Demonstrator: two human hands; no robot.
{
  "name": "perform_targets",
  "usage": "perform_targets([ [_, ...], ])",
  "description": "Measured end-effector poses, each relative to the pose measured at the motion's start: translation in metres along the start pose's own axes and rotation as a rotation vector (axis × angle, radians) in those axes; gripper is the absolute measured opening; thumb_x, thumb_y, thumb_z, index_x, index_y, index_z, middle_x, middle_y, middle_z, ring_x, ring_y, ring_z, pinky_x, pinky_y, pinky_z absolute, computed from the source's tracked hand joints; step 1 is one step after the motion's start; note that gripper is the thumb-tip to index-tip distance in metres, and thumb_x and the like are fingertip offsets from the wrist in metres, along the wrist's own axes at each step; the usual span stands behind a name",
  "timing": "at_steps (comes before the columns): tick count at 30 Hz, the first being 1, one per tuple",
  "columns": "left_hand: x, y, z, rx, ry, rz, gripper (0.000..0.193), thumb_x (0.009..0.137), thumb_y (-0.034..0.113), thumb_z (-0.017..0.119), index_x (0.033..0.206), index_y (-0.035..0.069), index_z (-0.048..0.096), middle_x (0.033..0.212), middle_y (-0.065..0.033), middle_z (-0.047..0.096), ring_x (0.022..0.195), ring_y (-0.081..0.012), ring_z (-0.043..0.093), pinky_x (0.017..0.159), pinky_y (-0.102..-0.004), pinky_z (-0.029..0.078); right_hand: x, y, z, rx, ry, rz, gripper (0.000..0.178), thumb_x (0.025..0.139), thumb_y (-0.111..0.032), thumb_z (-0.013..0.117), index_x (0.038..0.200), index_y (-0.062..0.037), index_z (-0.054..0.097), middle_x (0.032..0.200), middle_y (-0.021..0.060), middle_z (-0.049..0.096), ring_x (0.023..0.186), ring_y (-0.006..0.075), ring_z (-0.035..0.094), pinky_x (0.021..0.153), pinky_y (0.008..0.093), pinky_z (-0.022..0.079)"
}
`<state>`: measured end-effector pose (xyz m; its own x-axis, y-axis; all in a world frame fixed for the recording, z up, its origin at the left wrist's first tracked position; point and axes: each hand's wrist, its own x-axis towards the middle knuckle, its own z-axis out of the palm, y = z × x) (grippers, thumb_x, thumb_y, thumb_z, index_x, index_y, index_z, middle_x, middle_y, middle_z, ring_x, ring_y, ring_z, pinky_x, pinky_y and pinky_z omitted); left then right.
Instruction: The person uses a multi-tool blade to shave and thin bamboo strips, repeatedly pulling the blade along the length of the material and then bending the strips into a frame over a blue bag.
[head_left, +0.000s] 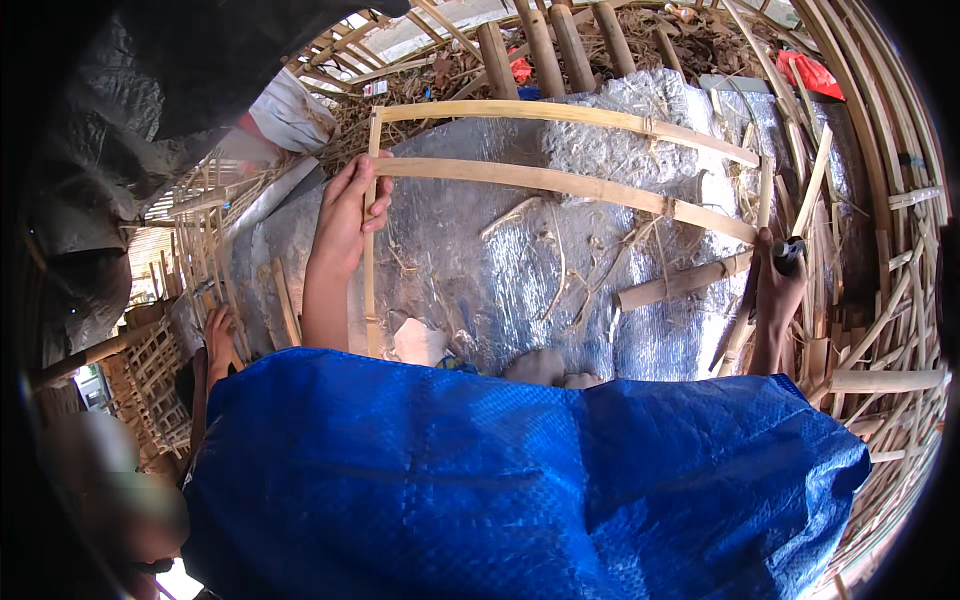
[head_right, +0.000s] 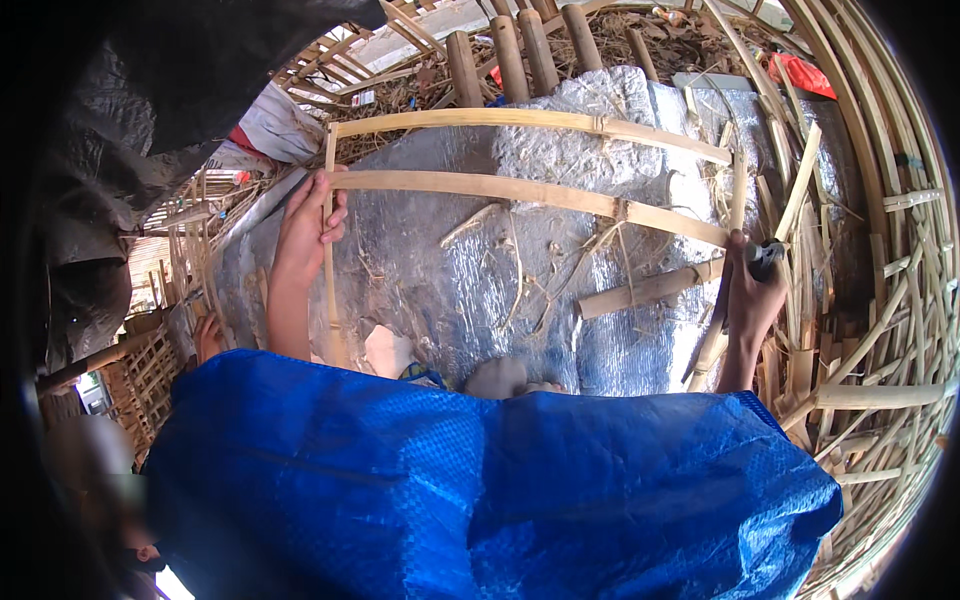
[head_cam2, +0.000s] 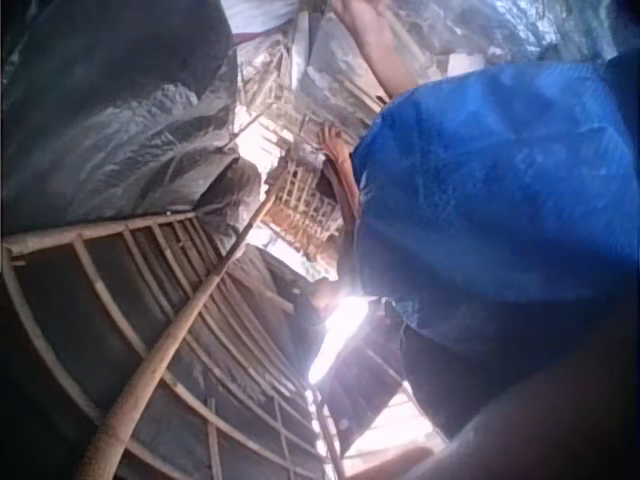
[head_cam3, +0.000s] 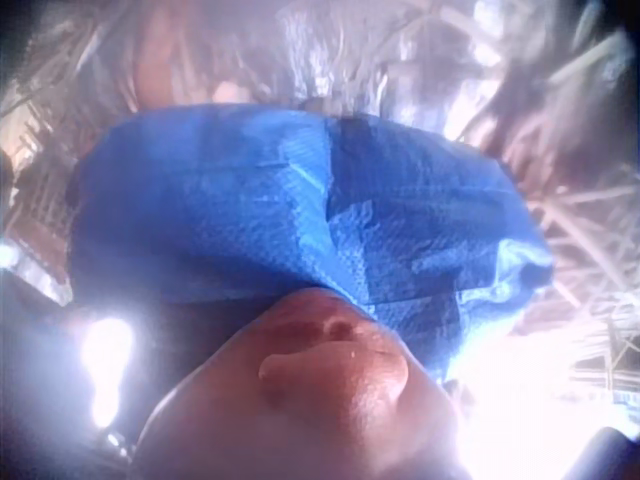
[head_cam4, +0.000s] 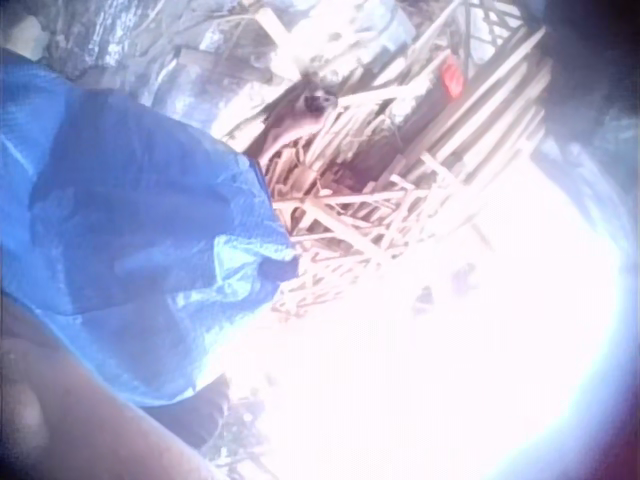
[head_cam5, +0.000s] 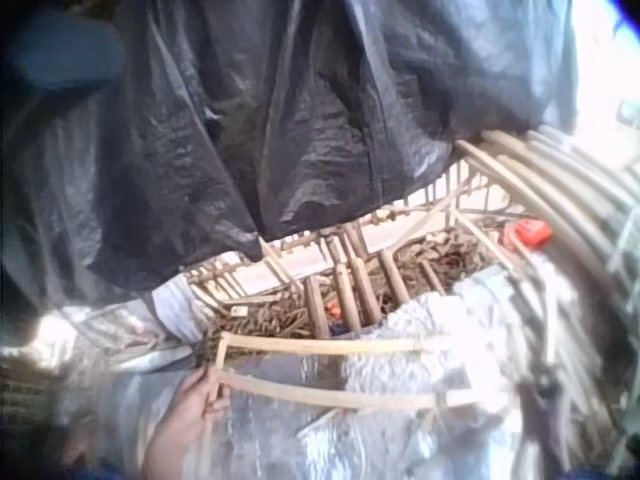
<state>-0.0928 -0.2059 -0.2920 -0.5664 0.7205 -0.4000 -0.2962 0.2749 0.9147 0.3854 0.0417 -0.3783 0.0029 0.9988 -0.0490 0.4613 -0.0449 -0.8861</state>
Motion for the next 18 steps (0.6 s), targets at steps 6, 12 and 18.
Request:
perform_targets([
  [6, -0.01, 0.025, 0.007, 0.022, 0.056, 0.01, 0.037, 0.106, 0.033, 0.048, 0.124, 0.002, 0.057, 0.085, -0.001, 0.055, 0.06, -0.0025, 0.041, 0.044, -0.0158, 0.028, -0.021, -0.077, 0.013, -0.457, 0.073, -0.36, 0.031, 0.076, -0.028, 0.088, 0.079, -0.0079, 0.065, 0.068, 0.0002, 0.064, 0.058, 0.0124, 0.056, 0.057, 0.0279, 0.045],
  [12, -0.016, 0.038, 0.012, 0.001, 0.052, 0.052, 0.039, 0.105, 0.033, 0.05, 0.124, 0.0, 0.057, 0.084, -0.0017, 0.056, 0.059, -0.0027, 0.042, 0.043, -0.0163, 0.028, -0.052, -0.103, 0.089, -0.402, -0.352, -0.708, 0.03, 0.07, -0.009, 0.082, 0.092, -0.0024, 0.062, 0.092, 0.0112, 0.064, 0.092, 0.0318, 0.063, 0.081, 0.0401, 0.054],
  [18, -0.025, 0.068, -0.014, -0.066, 0.013, 0.094, 0.04, 0.105, 0.031, 0.05, 0.127, -0.001, 0.055, 0.076, 0.0029, 0.05, 0.056, -0.0017, 0.038, 0.041, -0.0158, 0.024, -0.029, -0.109, 0.05, -0.328, -0.172, -0.581, 0.019, 0.078, -0.007, 0.08, 0.088, -0.0029, 0.064, 0.079, 0.0103, 0.065, 0.065, 0.0166, 0.059, 0.062, 0.0307, 0.047],
])
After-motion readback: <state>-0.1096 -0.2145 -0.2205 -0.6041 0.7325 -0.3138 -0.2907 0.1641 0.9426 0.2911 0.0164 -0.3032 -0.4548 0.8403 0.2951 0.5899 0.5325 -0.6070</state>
